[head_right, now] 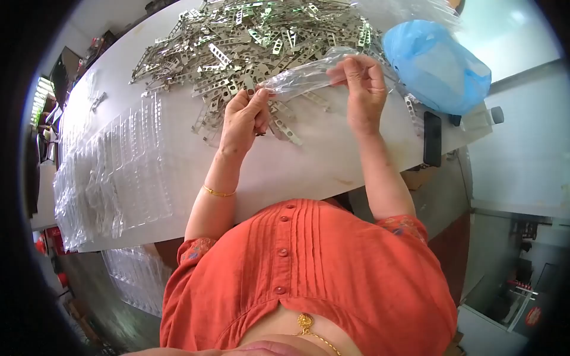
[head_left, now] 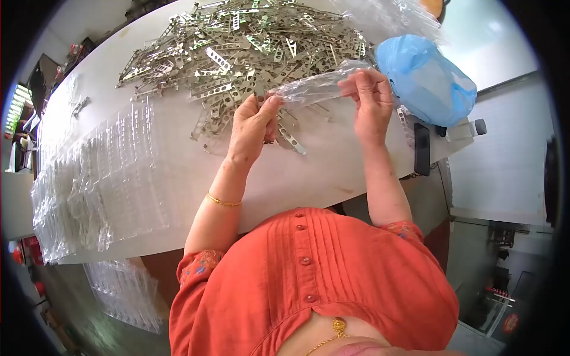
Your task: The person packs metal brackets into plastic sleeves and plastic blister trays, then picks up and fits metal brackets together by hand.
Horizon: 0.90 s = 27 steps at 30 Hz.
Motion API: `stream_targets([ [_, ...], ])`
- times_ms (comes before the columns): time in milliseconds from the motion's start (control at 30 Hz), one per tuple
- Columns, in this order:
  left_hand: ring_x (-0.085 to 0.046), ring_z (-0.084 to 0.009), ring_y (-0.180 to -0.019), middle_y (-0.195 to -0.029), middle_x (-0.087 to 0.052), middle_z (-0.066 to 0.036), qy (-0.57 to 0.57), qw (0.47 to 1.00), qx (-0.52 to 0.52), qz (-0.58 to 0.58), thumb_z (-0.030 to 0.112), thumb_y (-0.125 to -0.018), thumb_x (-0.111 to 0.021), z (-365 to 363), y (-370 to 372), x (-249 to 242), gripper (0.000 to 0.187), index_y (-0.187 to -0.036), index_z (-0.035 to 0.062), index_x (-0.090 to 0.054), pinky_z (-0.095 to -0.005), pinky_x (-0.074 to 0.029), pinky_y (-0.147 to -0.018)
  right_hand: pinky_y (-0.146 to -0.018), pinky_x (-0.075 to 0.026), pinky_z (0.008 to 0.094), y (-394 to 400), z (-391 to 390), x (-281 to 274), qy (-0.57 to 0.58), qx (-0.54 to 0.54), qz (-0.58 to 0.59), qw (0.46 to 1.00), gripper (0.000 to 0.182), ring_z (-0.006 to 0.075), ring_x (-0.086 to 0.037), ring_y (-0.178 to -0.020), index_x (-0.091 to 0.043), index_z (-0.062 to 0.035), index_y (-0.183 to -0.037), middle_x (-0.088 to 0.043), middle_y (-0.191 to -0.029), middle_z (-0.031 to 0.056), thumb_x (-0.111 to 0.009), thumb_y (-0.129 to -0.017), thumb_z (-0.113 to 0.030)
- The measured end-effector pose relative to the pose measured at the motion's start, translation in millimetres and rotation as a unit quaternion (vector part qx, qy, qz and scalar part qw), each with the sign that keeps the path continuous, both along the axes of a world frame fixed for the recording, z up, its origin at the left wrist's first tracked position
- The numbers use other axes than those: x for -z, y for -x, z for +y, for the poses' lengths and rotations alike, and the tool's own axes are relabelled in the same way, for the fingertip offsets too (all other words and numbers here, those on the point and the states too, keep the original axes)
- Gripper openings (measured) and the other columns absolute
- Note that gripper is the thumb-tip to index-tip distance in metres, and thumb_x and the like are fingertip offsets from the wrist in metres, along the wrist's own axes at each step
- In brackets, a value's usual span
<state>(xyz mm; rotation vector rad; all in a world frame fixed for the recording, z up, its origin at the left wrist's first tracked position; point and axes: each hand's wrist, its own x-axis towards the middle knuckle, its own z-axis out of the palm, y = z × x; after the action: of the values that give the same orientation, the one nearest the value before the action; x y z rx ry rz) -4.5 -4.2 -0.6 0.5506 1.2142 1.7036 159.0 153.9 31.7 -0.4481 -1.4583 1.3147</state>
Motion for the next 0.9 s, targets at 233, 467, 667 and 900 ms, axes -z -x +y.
stream_targets([
  [233,-0.038,-0.0081,-0.051,-0.059,-0.042,0.003,-0.045,0.999,-0.016,-0.023,0.023,-0.103,-0.059,2,2,7,0.022,-0.098,0.0017,-0.058,-0.0240,-0.034,-0.048,-0.068,-0.056,0.0298,0,-3,3,0.024,0.018,0.012,0.999,0.011,0.0173,-0.070,-0.080,-0.061,-0.0061,-0.106,-0.067,-0.089,0.0043,-0.062,-0.100,-0.015],
  [467,-0.038,-0.0081,-0.050,-0.059,-0.044,0.003,-0.077,0.995,-0.043,-0.036,0.020,-0.102,-0.059,3,3,6,0.016,-0.097,0.0057,-0.054,-0.0245,-0.034,-0.047,-0.071,-0.056,0.0306,-1,-8,4,0.029,0.005,-0.004,1.000,0.009,0.0171,-0.070,-0.081,-0.061,-0.0051,-0.105,-0.069,-0.092,0.0047,-0.061,-0.100,-0.013],
  [667,-0.038,-0.0075,-0.048,-0.059,-0.045,0.003,-0.069,0.996,-0.049,-0.001,0.020,-0.102,-0.060,2,5,7,0.014,-0.098,0.0065,-0.058,-0.0236,-0.033,-0.047,-0.079,-0.053,0.0298,-14,0,-3,0.045,-0.054,-0.014,0.997,0.019,0.0142,-0.065,-0.084,-0.064,-0.0037,-0.101,-0.069,-0.095,0.0056,-0.063,-0.099,-0.022],
  [900,-0.038,-0.0058,-0.048,-0.059,-0.045,0.004,-0.039,0.999,-0.034,0.011,0.017,-0.102,-0.060,2,2,8,0.014,-0.098,0.0040,-0.061,-0.0228,-0.033,-0.047,-0.076,-0.050,0.0264,-13,7,-9,0.069,0.005,-0.051,0.996,0.018,0.0104,-0.061,-0.080,-0.067,-0.0050,-0.099,-0.067,-0.088,0.0023,-0.066,-0.098,-0.023],
])
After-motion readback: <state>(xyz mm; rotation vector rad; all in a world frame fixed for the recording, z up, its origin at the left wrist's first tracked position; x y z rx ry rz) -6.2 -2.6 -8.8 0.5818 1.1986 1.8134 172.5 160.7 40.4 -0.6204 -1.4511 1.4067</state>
